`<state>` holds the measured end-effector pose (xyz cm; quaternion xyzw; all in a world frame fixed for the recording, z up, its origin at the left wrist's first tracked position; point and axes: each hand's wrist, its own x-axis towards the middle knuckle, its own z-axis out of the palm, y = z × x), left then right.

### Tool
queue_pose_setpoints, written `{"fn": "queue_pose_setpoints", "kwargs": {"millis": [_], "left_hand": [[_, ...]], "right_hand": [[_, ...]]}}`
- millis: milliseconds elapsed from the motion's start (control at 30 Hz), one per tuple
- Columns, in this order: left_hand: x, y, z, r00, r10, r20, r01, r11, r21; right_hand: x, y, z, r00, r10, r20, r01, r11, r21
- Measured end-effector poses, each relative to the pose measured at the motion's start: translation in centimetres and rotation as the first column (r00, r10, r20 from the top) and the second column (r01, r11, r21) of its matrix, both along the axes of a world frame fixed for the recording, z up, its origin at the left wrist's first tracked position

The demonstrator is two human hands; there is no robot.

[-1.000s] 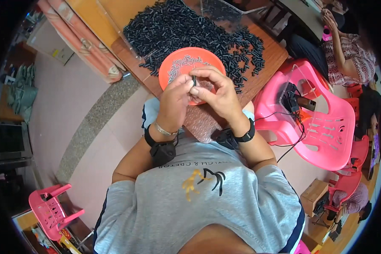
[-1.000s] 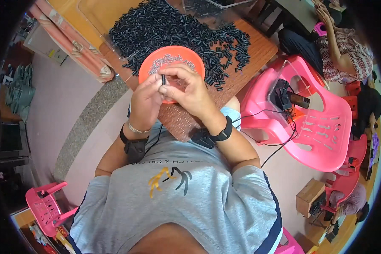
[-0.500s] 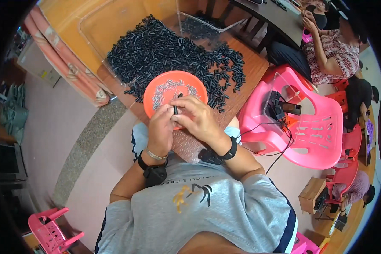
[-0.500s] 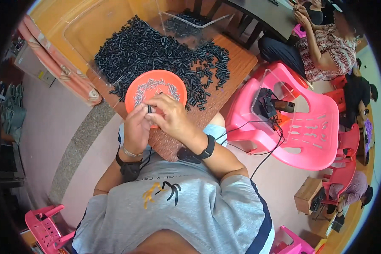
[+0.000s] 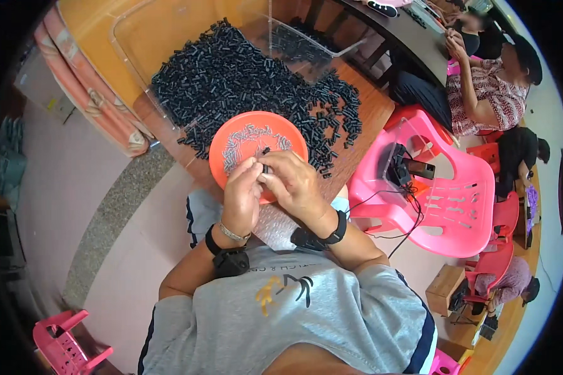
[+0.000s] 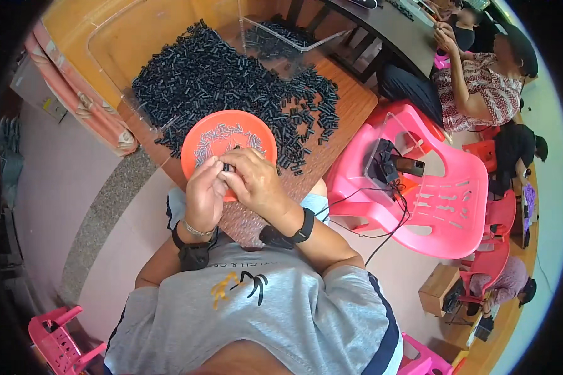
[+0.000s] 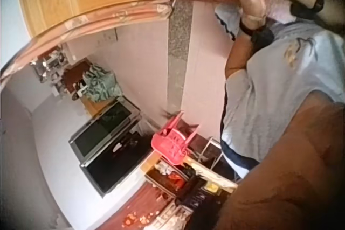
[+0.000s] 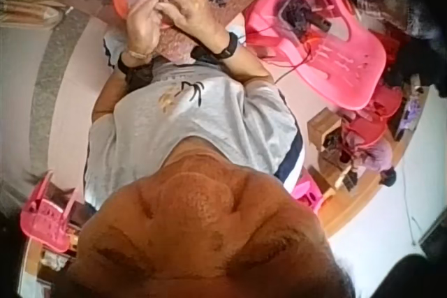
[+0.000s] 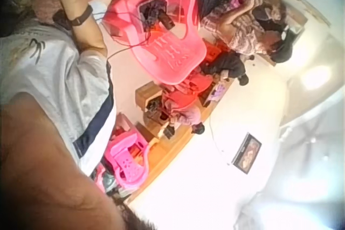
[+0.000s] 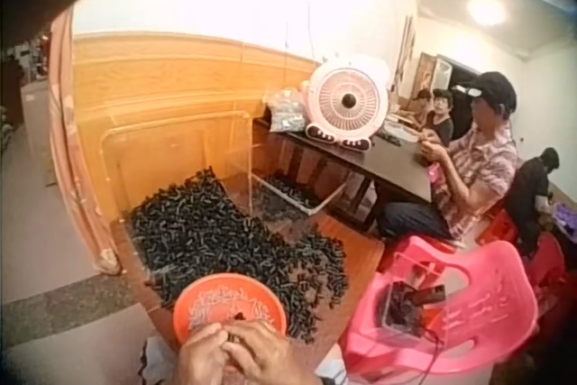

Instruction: The person assembles small components by picking up black plastic pieces and inserting metal pins into them by hand.

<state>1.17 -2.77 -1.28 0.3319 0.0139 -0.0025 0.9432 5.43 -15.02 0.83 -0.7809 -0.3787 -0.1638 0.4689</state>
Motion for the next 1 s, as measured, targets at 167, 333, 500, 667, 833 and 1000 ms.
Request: {"fn": "queue_pose_setpoints", "kwargs": {"millis": [167,333,500,667,833,1000], "left_hand": [[0.7,1.0,0.1,0.998,-0.049,-0.038,0.052,0.994,0.093],[1.1,4.1,0.5,0.999,0.032,-0.002,-0.032,0.985,0.169],[1.2,4.9,0.1,1.000,0.021,-0.016,-0.019,0.993,0.117],[1.5,5.6,0.0,0.999,0.030,-0.021,-0.027,0.991,0.132],[1.5,6.3,-0.1,0.996,0.074,-0.044,-0.067,0.987,0.145],[1.5,6.3,0.6,0.998,0.057,-0.022,-0.053,0.988,0.142]], "right_hand": [[1.1,-0.3,1.2,0.995,0.043,-0.089,-0.045,0.999,-0.019],[9.4,-2.7,8.8,0.953,-0.125,0.274,0.141,0.989,-0.036],[19.8,-4.1,14.4,0.780,-0.431,0.453,0.530,0.841,-0.112],[21.8,-6.2,13.5,0.848,-0.396,0.352,0.469,0.870,-0.150],[18.4,-6.4,6.4,0.970,-0.232,-0.067,0.189,0.900,-0.393],[14.9,-5.2,2.8,0.889,-0.235,-0.393,-0.002,0.856,-0.517]]}}
